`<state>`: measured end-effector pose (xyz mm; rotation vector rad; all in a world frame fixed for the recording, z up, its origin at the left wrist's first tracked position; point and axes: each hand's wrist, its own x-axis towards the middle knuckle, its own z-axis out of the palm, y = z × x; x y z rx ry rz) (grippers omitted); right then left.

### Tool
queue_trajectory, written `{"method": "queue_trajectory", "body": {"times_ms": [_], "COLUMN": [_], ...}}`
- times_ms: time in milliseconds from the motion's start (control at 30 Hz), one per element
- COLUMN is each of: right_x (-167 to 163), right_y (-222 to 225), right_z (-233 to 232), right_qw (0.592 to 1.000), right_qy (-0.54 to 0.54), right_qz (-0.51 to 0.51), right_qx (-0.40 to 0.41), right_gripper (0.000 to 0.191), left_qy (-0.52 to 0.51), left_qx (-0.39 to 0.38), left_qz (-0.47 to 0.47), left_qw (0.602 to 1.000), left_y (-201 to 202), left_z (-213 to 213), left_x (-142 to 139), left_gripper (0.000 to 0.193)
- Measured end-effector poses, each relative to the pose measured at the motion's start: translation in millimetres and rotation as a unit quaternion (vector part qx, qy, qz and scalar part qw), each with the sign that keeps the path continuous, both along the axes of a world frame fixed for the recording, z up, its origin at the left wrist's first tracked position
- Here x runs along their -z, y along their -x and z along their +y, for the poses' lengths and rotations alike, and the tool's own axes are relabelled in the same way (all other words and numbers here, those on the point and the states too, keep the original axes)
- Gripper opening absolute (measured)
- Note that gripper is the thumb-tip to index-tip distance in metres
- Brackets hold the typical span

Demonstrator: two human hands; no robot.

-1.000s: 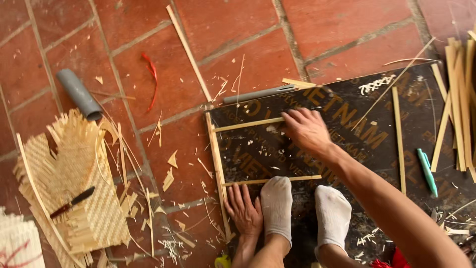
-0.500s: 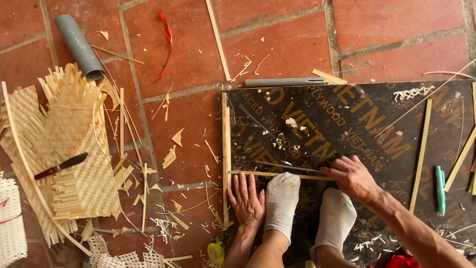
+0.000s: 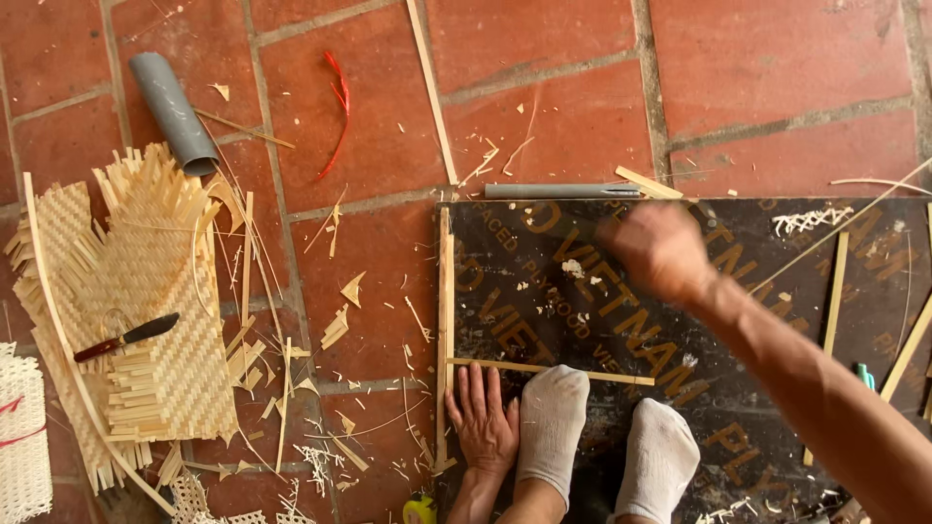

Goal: The person sits on a tiled floor and weaves thin bamboo strips crosswise over two horizontal bamboo slats held on a wooden frame, pressing each strip down with the hands and feet. They take new strips from a pile beside them and continue building up the woven panel.

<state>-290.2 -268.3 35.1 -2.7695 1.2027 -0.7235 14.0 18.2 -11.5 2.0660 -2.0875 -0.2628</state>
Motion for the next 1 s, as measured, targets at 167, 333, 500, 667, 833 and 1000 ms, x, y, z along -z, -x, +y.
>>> {"method": "queue_trajectory", "body": {"times_ms": [167, 333, 500, 667, 833, 1000], "right_x": [2, -34, -78, -103, -102, -67], "right_y": [0, 11, -3, -7, 16, 50], "right_z": [2, 2, 78, 127, 139, 107], "right_qw": [0.987, 0.945, 0.793, 0.740, 0.840, 0.924], "right_qy": [-0.062, -0.149, -0.416, -0.508, -0.398, -0.287], "right_qz": [-0.051, -0.249, -0.406, -0.390, -0.326, -0.171], "right_qx": [0.138, 0.149, 0.183, 0.205, 0.172, 0.183], "right_gripper": [0.018, 0.006, 0.011, 0.018, 0.015, 0.014], "left_qy": [-0.010, -0.011, -0.065, -0.051, -0.217, -0.038], "left_qx": [0.003, -0.012, -0.204, 0.014, 0.022, -0.146], "left_qz": [0.005, 0.041, 0.357, 0.647, 0.589, 0.716], "left_qw": [1.000, 0.999, 0.909, 0.761, 0.778, 0.682], "left_y": [-1, -2, 7, 36, 67, -105], "left_z": [2, -4, -77, -183, -193, -216], "left_x": [7, -7, -70, -121, -143, -191], "left_gripper": [0.069, 0.067, 0.059, 0.074, 0.046, 0.041]}}
